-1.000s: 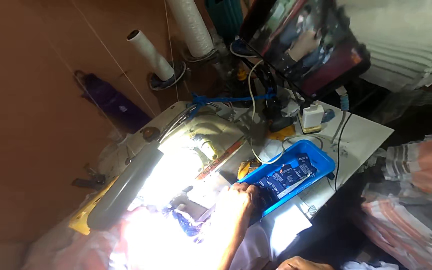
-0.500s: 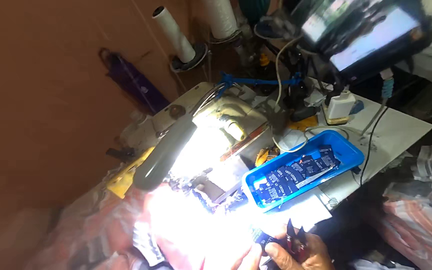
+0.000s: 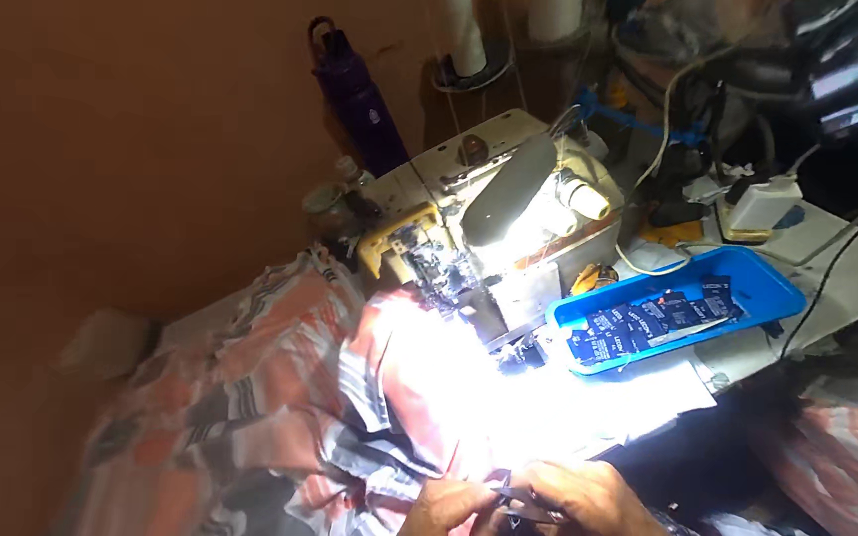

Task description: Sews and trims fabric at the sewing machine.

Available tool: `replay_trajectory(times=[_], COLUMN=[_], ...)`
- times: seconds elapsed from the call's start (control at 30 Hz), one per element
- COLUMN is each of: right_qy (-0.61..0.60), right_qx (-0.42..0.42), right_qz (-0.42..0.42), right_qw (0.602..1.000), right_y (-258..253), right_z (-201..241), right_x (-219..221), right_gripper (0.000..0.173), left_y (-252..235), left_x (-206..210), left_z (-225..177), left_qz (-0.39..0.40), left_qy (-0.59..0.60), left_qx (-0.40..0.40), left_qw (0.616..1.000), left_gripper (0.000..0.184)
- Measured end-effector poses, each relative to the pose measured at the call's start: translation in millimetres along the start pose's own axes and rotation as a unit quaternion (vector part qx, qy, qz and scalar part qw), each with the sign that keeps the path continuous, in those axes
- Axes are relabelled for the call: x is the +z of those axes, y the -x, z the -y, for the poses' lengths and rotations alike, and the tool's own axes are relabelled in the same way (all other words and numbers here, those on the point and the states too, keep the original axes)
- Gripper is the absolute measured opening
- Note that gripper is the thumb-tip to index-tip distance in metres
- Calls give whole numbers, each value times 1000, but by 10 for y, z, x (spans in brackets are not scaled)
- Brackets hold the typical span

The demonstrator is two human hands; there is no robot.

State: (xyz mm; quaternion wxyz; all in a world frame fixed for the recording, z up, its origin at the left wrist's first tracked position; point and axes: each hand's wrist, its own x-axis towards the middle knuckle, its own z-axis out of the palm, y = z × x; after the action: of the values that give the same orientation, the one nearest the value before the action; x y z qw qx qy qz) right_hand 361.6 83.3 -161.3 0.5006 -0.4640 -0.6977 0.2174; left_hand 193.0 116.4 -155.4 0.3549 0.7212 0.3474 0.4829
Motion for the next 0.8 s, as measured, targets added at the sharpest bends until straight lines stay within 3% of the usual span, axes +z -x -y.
replay_trajectory(times=[0.1,0.2,0.33,0.6,0.8], right_qy=[-33,-83,-146,-220,-209], right_qx=[29,96,122,137,143], right_qz=[-11,-42,-42,-56,-39], right_qw=[999,991,981,964,967], right_y=[17,30,47,-19,-81], right_z=[1,-30,-50,27,1], right_x=[2,-5,37,233,150], right_gripper=[17,22,24,13,15], left_y=[61,97,105,98,-54], left_x=[-75,-114,-102,-30,-80], left_z=[7,2,-28,17,16], left_qz=[-32,-66,-99,-93,-49], left_qy=[112,218,258,266,113], left_qx=[-75,-145,-189,-182,-100], left_qw=[990,963,942,942,987], left_gripper=[18,19,20,19,25])
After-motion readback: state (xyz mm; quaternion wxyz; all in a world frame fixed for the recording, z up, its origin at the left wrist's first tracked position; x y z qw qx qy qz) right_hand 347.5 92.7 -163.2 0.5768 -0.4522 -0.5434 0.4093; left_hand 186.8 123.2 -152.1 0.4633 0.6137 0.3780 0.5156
